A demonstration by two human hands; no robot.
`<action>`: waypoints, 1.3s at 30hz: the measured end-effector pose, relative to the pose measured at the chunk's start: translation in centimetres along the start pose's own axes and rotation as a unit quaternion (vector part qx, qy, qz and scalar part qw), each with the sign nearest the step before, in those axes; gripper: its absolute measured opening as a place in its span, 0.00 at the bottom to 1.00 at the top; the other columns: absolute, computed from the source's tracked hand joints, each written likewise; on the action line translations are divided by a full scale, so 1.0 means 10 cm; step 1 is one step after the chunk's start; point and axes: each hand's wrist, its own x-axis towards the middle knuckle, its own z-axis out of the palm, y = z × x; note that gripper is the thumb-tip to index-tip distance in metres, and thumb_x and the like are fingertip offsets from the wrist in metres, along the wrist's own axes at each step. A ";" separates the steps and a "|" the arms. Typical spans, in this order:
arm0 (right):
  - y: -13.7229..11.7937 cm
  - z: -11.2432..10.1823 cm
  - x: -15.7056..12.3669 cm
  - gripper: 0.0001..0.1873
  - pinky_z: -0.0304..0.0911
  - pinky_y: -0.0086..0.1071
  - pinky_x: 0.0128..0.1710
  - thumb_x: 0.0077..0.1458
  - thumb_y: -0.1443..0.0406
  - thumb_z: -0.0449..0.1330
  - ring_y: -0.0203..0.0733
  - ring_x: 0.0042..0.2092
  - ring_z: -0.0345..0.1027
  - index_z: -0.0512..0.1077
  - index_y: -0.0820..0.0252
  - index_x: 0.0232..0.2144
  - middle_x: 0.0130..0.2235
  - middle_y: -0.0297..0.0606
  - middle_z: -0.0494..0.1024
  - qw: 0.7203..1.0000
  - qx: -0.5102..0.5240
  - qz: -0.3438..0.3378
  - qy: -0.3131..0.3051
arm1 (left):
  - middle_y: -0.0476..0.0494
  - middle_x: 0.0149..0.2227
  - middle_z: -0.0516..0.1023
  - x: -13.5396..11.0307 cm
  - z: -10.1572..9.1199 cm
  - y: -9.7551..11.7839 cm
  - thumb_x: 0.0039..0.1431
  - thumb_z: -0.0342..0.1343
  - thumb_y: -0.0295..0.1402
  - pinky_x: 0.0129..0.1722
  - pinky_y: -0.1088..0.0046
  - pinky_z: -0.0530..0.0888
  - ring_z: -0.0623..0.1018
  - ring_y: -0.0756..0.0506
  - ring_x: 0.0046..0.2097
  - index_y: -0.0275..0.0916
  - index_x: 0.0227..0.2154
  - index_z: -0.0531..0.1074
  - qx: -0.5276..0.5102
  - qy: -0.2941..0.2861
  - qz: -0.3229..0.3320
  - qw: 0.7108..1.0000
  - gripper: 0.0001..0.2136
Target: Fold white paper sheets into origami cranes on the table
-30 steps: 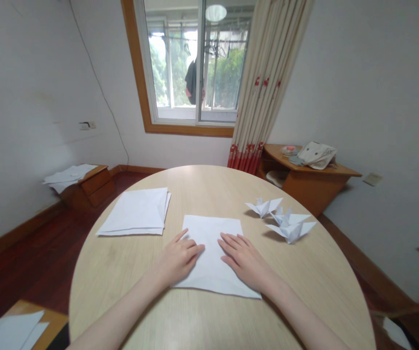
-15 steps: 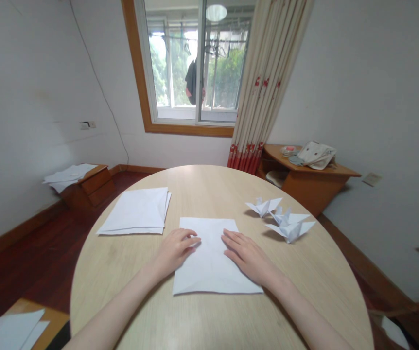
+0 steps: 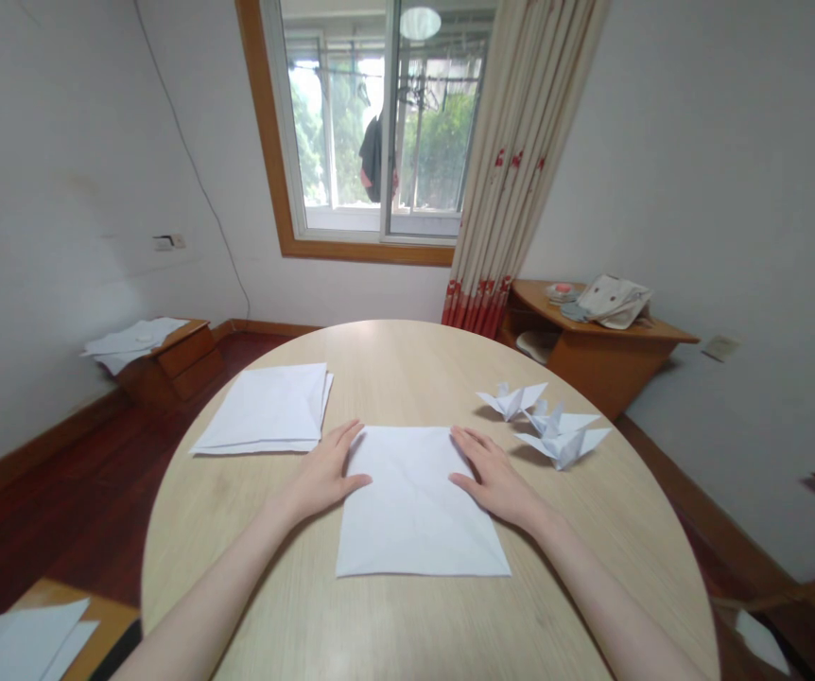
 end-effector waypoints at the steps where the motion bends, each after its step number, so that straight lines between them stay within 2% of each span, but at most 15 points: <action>1: 0.01 0.01 -0.01 0.36 0.48 0.51 0.61 0.58 0.56 0.54 0.52 0.64 0.47 0.50 0.59 0.65 0.64 0.48 0.58 1.000 0.003 0.004 -0.008 | 0.31 0.63 0.57 -0.01 0.00 0.00 0.55 0.60 0.40 0.61 0.53 0.58 0.59 0.36 0.64 0.38 0.62 0.52 -0.003 -0.010 0.003 1.000 0.35; 5: 0.04 0.01 -0.03 0.40 0.44 0.52 0.61 0.56 0.53 0.54 0.54 0.65 0.43 0.45 0.58 0.66 0.65 0.49 0.54 0.999 0.005 0.008 -0.033 | 0.30 0.64 0.56 -0.02 -0.02 0.02 0.55 0.59 0.43 0.63 0.48 0.50 0.56 0.35 0.65 0.38 0.63 0.49 -0.002 -0.054 0.016 0.998 0.37; 8: 0.04 0.00 -0.03 0.41 0.43 0.53 0.61 0.56 0.52 0.54 0.55 0.66 0.43 0.45 0.59 0.66 0.65 0.50 0.54 0.999 0.002 0.005 -0.045 | 0.28 0.64 0.56 -0.03 -0.03 0.02 0.55 0.57 0.47 0.63 0.47 0.48 0.57 0.34 0.65 0.36 0.63 0.48 0.003 -0.076 0.022 0.997 0.39; 12: 0.02 -0.02 -0.03 0.45 0.42 0.52 0.61 0.54 0.48 0.55 0.56 0.65 0.43 0.46 0.63 0.66 0.64 0.53 0.54 0.998 -0.005 0.005 -0.060 | 0.28 0.63 0.56 -0.03 -0.04 0.04 0.55 0.56 0.50 0.63 0.47 0.48 0.56 0.34 0.65 0.37 0.63 0.49 0.012 -0.082 0.025 0.996 0.39; 15: 0.01 -0.03 -0.03 0.48 0.41 0.53 0.62 0.53 0.44 0.55 0.57 0.65 0.42 0.46 0.64 0.66 0.65 0.54 0.54 0.998 -0.003 0.004 -0.065 | 0.29 0.63 0.57 -0.03 -0.05 0.06 0.54 0.57 0.50 0.62 0.49 0.53 0.56 0.33 0.65 0.37 0.63 0.51 0.004 -0.065 0.023 0.998 0.38; 19: 0.01 -0.03 -0.02 0.52 0.41 0.53 0.61 0.50 0.41 0.55 0.59 0.65 0.42 0.46 0.64 0.66 0.65 0.55 0.53 0.998 0.003 0.014 -0.065 | 0.28 0.59 0.58 -0.04 -0.07 0.09 0.52 0.60 0.47 0.60 0.53 0.59 0.59 0.34 0.62 0.36 0.62 0.53 -0.034 -0.038 0.022 0.998 0.38; 23: 0.01 -0.03 -0.01 0.54 0.41 0.52 0.62 0.47 0.41 0.59 0.59 0.65 0.42 0.46 0.65 0.65 0.65 0.55 0.52 0.998 0.009 0.019 -0.058 | 0.32 0.59 0.55 -0.04 -0.07 0.11 0.51 0.63 0.43 0.60 0.54 0.59 0.59 0.35 0.61 0.39 0.62 0.53 -0.079 -0.023 0.021 0.996 0.39; 31: 0.00 -0.03 -0.02 0.61 0.46 0.52 0.60 0.41 0.49 0.68 0.59 0.62 0.49 0.37 0.54 0.67 0.61 0.52 0.54 0.998 0.062 0.014 -0.004 | 0.37 0.60 0.50 -0.04 -0.07 0.15 0.47 0.65 0.30 0.59 0.53 0.61 0.61 0.35 0.59 0.46 0.63 0.52 -0.147 -0.028 0.010 0.989 0.41; 39: -0.02 -0.04 -0.02 0.61 0.50 0.50 0.60 0.43 0.55 0.69 0.56 0.62 0.50 0.32 0.50 0.66 0.60 0.49 0.50 0.996 0.075 -0.018 0.041 | 0.38 0.59 0.51 -0.02 -0.04 0.14 0.46 0.65 0.25 0.57 0.54 0.64 0.65 0.37 0.54 0.49 0.64 0.48 -0.130 0.016 0.026 0.991 0.44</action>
